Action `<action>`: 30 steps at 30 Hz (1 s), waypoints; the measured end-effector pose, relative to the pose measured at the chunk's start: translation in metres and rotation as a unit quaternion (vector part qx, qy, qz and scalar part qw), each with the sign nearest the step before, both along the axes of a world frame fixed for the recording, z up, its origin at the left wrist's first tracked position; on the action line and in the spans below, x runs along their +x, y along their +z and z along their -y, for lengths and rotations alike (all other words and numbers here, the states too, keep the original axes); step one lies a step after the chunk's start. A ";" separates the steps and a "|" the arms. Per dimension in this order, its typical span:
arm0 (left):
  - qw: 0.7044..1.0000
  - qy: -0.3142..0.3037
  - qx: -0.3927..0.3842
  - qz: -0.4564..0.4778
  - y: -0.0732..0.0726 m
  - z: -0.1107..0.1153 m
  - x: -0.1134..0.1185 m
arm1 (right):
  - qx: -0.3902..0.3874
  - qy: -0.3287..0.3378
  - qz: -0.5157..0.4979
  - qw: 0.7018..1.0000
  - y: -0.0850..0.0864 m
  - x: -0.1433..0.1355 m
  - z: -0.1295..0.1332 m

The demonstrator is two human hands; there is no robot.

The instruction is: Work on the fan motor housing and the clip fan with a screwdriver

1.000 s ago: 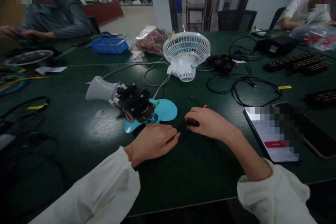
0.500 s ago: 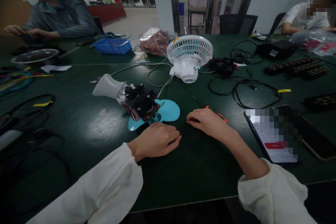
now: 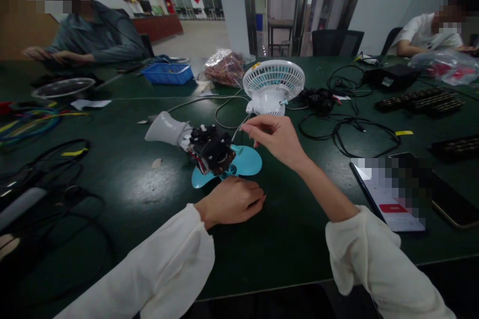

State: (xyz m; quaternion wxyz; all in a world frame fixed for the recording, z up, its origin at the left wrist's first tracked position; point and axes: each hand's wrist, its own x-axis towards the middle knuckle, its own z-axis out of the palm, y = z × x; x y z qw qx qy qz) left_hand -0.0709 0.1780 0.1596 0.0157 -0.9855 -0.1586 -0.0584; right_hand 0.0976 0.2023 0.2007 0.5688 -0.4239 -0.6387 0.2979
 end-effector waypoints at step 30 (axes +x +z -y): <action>1.000 -0.006 0.011 -0.009 -0.004 -0.001 0.001 | -0.148 0.184 -0.183 0.954 -0.041 0.001 0.010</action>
